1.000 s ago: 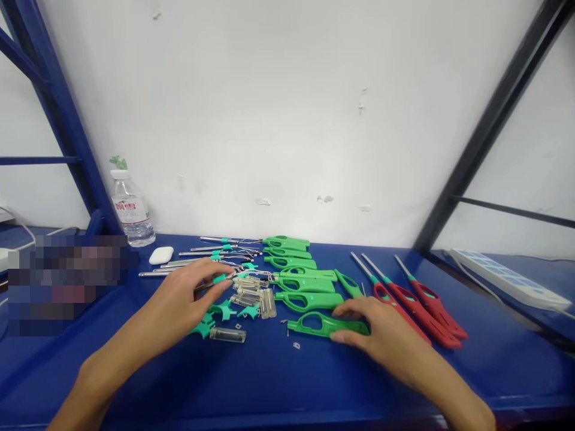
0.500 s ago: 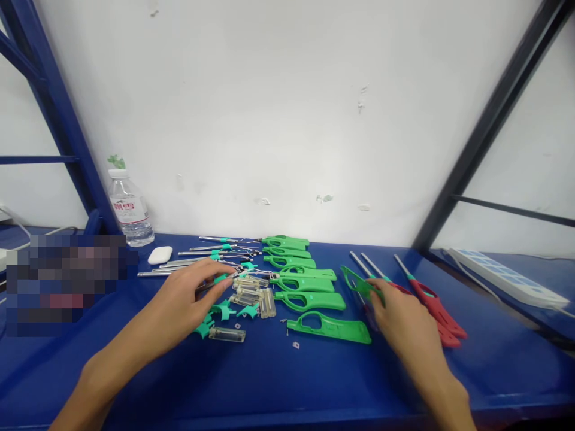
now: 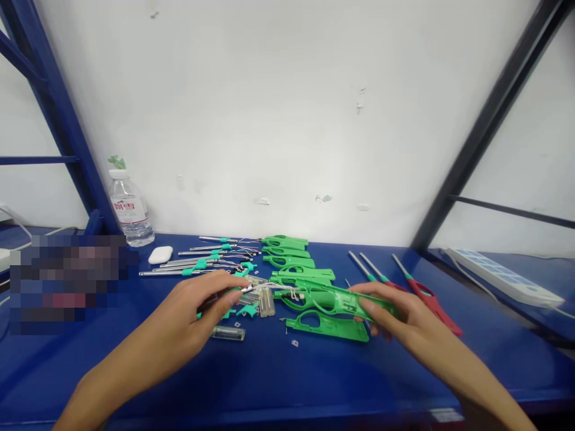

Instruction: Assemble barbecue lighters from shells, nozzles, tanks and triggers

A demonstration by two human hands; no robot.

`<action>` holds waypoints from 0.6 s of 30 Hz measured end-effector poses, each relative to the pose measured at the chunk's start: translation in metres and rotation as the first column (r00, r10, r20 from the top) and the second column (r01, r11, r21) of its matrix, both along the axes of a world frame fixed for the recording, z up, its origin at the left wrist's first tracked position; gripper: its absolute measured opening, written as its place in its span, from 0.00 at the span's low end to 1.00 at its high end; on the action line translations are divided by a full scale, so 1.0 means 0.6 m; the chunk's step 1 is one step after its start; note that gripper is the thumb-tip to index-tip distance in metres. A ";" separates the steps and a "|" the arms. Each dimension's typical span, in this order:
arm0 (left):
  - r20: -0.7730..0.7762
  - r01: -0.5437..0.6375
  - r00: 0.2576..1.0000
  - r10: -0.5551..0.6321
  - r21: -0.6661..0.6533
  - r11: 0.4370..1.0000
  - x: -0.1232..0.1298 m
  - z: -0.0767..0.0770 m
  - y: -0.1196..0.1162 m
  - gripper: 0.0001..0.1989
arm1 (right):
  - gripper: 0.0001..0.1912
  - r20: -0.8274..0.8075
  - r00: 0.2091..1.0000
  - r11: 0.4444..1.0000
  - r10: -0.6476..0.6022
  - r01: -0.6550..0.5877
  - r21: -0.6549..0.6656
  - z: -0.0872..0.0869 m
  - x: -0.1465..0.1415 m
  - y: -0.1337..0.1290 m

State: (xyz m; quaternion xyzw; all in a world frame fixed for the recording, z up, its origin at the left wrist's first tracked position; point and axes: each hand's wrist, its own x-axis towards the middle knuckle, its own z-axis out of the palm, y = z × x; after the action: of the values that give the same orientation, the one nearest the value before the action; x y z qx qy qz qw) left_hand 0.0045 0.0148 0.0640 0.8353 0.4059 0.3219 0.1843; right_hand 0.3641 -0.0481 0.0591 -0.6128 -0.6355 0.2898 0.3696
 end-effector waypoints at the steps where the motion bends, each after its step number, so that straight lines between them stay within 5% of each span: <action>1: -0.005 0.019 1.000 -0.019 -0.011 1.000 0.001 0.002 -0.008 0.14 | 0.25 0.009 1.000 1.000 0.028 -0.028 -0.013 -0.004 -0.003 -0.001; 8: -0.019 0.087 0.996 -0.086 0.043 0.995 -0.003 0.010 -0.064 0.08 | 0.23 -0.009 0.989 0.989 0.146 -0.147 -0.017 -0.064 -0.049 -0.039; 13: 0.044 -0.023 0.999 0.012 0.255 0.967 -0.025 -0.070 -0.088 0.15 | 0.17 0.141 0.987 0.985 0.077 -0.097 0.141 -0.118 -0.082 -0.055; 18: 0.057 -0.090 0.995 0.079 0.217 0.972 -0.025 -0.123 -0.095 0.13 | 0.14 0.234 0.968 0.957 0.086 -0.146 0.251 -0.136 -0.083 -0.053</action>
State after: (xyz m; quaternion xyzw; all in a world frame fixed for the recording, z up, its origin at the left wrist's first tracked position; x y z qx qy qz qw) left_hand -0.0105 -0.0425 -0.0100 0.8245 0.3987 0.3921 0.0868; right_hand 0.3140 -0.0798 -0.0226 -0.5473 -0.7409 0.1531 0.3579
